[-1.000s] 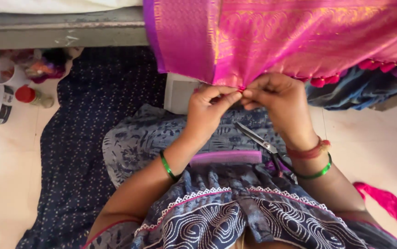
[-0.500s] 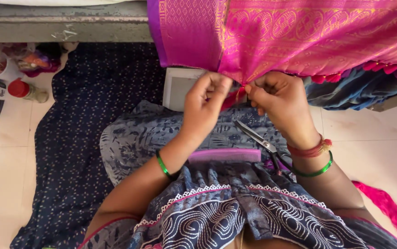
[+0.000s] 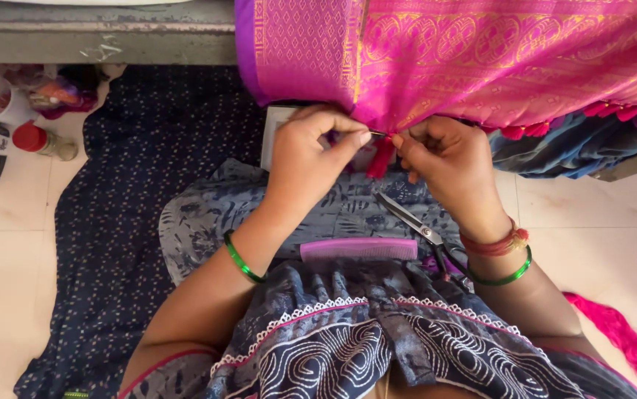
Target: Tying and trimming decorative tassels on the edge of a sari fabric.
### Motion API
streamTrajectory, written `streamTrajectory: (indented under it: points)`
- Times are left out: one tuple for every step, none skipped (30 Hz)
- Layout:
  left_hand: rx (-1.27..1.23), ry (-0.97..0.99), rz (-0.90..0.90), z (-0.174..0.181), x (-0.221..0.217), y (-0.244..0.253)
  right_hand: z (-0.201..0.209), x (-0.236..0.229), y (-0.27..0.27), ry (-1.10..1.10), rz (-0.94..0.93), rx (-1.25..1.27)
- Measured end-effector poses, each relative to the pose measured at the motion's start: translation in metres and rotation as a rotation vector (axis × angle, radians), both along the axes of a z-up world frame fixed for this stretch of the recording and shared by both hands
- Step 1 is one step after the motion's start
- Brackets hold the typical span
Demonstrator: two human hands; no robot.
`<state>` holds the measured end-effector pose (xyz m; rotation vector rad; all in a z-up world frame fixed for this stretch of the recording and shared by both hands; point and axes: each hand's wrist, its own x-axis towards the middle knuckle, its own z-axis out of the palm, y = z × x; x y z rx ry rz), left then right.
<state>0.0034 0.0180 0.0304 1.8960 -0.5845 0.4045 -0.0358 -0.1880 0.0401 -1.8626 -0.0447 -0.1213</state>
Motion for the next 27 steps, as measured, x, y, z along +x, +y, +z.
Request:
streamTrajectory:
  points:
    - [-0.059,0.191,-0.010,-0.001,-0.002,-0.003,-0.002,0.000,0.000,-0.006,-0.015,-0.003]
    - [-0.117,0.380,-0.027,-0.001,-0.003,-0.007,-0.004,0.000,0.000,-0.014,-0.033,-0.007]
    - [-0.117,0.379,-0.026,-0.008,-0.007,-0.012,-0.005,0.000,0.001,-0.015,-0.032,-0.008]
    - [-0.299,0.493,-0.208,-0.016,-0.011,-0.016,-0.005,-0.002,0.002,-0.033,-0.041,-0.002]
    - [-0.482,0.606,-0.391,-0.023,-0.016,-0.021,-0.005,-0.003,0.002,-0.052,-0.050,0.004]
    - [-0.482,0.607,-0.393,-0.023,-0.020,-0.024,0.000,-0.007,0.006,-0.051,-0.051,0.003]
    - [-0.436,0.443,-0.339,-0.023,-0.024,-0.027,0.005,-0.011,0.011,-0.166,-0.116,-0.133]
    - [-0.389,0.279,-0.283,-0.023,-0.027,-0.031,0.010,-0.015,0.015,-0.280,-0.180,-0.270]
    - [-0.389,0.280,-0.285,-0.027,-0.026,-0.034,0.010,-0.020,0.015,-0.279,-0.181,-0.271]
    - [-0.435,0.289,-0.273,-0.032,-0.025,-0.037,0.011,-0.024,0.014,-0.395,-0.184,-0.417]
    - [-0.481,0.299,-0.262,-0.036,-0.024,-0.040,0.011,-0.028,0.013,-0.511,-0.184,-0.563]
    - [-0.481,0.300,-0.261,-0.036,-0.022,-0.041,0.014,-0.033,0.013,-0.509,-0.183,-0.563]
    - [-0.472,0.309,-0.244,-0.037,-0.021,-0.042,0.017,-0.039,0.013,-0.535,-0.136,-0.589]
    - [-0.464,0.315,-0.224,-0.037,-0.019,-0.042,0.020,-0.044,0.012,-0.564,-0.085,-0.615]
    - [-0.465,0.315,-0.220,-0.034,-0.019,-0.043,0.023,-0.046,0.011,-0.564,-0.081,-0.614]
    - [-0.390,0.236,-0.177,-0.032,-0.020,-0.041,0.025,-0.048,0.011,-0.569,-0.100,-0.649]
    - [-0.313,0.157,-0.134,-0.030,-0.020,-0.040,0.028,-0.050,0.012,-0.575,-0.119,-0.684]
    - [-0.312,0.157,-0.133,-0.028,-0.020,-0.040,0.027,-0.048,0.012,-0.575,-0.118,-0.682]
    - [-0.340,0.168,-0.140,-0.027,-0.020,-0.039,0.026,-0.046,0.011,-0.623,-0.118,-0.699]
    - [-0.372,0.181,-0.150,-0.026,-0.021,-0.040,0.025,-0.045,0.010,-0.670,-0.118,-0.719]
    - [-0.374,0.182,-0.151,-0.024,-0.023,-0.039,0.029,-0.047,0.011,-0.668,-0.118,-0.720]
    - [-0.324,0.114,-0.122,-0.022,-0.024,-0.036,0.034,-0.046,0.013,-0.675,-0.107,-0.716]
    - [-0.274,0.046,-0.094,-0.020,-0.024,-0.033,0.039,-0.046,0.016,-0.681,-0.096,-0.711]
    - [-0.273,0.043,-0.087,-0.019,-0.027,-0.032,0.045,-0.043,0.022,-0.685,-0.090,-0.707]
    - [-0.263,0.036,-0.072,-0.018,-0.030,-0.032,0.052,-0.041,0.027,-0.714,-0.079,-0.711]
    - [-0.254,0.030,-0.063,-0.018,-0.033,-0.033,0.059,-0.040,0.031,-0.740,-0.073,-0.717]
    - [-0.254,0.031,-0.061,-0.024,-0.033,-0.033,0.047,-0.040,0.024,-0.740,-0.071,-0.716]
